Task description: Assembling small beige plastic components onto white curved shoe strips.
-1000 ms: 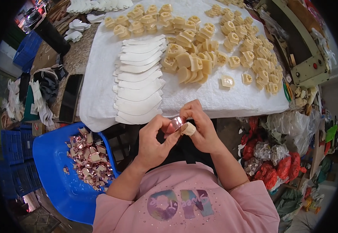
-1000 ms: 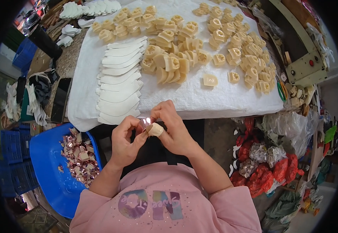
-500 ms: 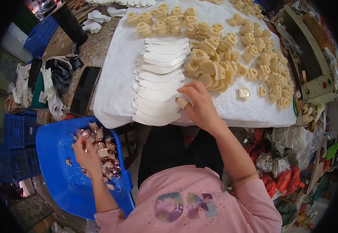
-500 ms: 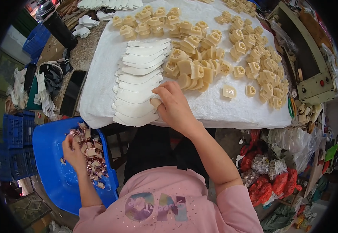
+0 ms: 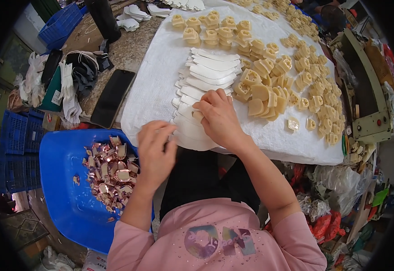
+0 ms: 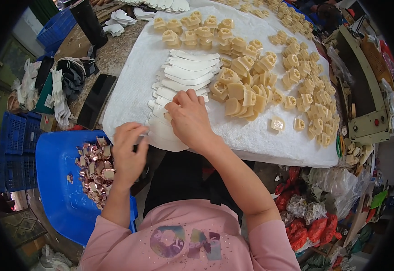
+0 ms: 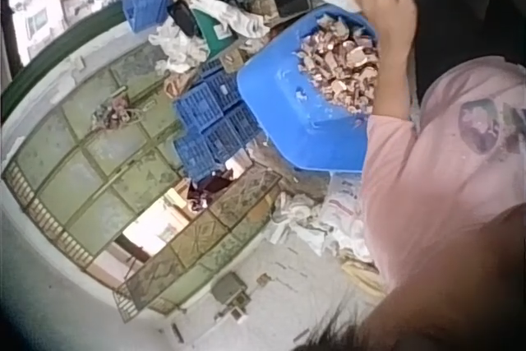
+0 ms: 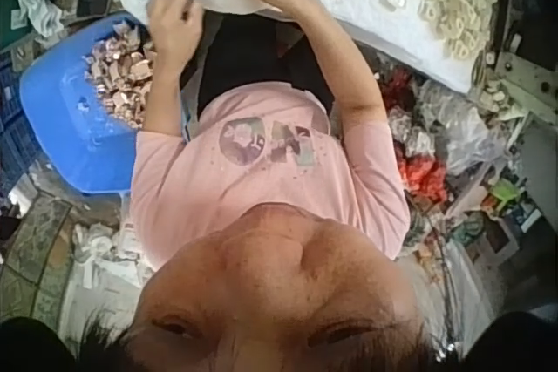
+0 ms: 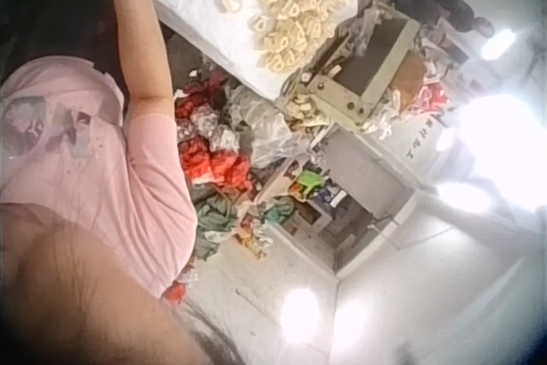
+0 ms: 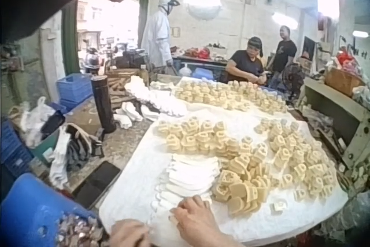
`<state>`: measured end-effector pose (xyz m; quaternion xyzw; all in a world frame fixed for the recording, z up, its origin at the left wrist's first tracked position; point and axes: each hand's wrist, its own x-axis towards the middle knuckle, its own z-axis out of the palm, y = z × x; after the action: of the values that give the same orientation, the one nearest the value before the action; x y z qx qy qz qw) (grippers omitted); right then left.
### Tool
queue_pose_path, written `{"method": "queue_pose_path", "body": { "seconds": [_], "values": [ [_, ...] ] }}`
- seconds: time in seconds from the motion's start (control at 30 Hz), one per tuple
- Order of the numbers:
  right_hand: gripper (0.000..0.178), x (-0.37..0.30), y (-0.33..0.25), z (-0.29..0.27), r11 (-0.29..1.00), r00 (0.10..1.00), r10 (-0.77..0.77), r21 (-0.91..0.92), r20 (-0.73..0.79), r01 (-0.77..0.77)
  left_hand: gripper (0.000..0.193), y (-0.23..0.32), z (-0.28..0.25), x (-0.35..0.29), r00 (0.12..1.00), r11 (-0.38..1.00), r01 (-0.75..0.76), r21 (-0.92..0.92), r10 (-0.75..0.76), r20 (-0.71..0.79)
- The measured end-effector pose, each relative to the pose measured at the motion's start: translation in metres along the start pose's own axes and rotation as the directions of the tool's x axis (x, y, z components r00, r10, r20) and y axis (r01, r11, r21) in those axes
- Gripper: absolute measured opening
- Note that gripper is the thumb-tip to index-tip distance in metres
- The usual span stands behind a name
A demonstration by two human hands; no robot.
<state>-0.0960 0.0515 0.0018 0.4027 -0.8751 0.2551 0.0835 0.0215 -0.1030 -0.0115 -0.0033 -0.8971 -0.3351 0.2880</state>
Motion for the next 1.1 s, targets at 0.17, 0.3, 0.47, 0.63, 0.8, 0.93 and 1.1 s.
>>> {"method": "queue_pose_path", "body": {
  "seconds": [0.17,0.3,0.47,0.63,0.8,0.93,1.1],
  "values": [
    [0.015,0.015,-0.003,0.016,0.999,0.999,-0.043,-0.021,-0.017,0.043,0.026,0.005,0.031,0.008,0.993,0.995,-0.102,0.024,0.100,0.054],
    [0.012,0.024,-0.009,0.019,0.994,0.995,-0.096,-0.057,0.036,0.098,0.026,0.003,0.034,0.004,0.993,0.994,-0.112,0.018,0.112,0.023],
    [0.019,0.033,-0.010,0.021,0.989,0.987,-0.096,-0.097,0.131,0.109,0.026,0.002,0.036,0.001,0.993,0.993,-0.118,0.023,0.118,0.005],
    [0.012,0.033,-0.008,0.031,0.989,0.989,-0.123,-0.074,0.082,0.129,0.029,-0.002,0.035,-0.001,0.992,0.991,-0.126,0.035,0.125,0.034],
    [0.017,0.028,-0.004,0.026,0.988,0.986,-0.150,-0.007,0.074,0.151,0.026,0.002,0.034,0.001,0.995,0.994,-0.103,0.020,0.103,0.015],
    [0.023,0.021,0.000,0.028,0.987,0.989,-0.149,0.064,0.009,0.149,0.029,0.002,0.033,0.002,0.995,0.995,-0.096,0.009,0.095,0.026],
    [0.024,0.018,0.003,0.023,0.970,0.988,-0.153,0.186,-0.034,0.157,0.032,0.001,0.033,0.000,0.995,0.996,-0.092,0.004,0.092,0.033]
  ]
}}
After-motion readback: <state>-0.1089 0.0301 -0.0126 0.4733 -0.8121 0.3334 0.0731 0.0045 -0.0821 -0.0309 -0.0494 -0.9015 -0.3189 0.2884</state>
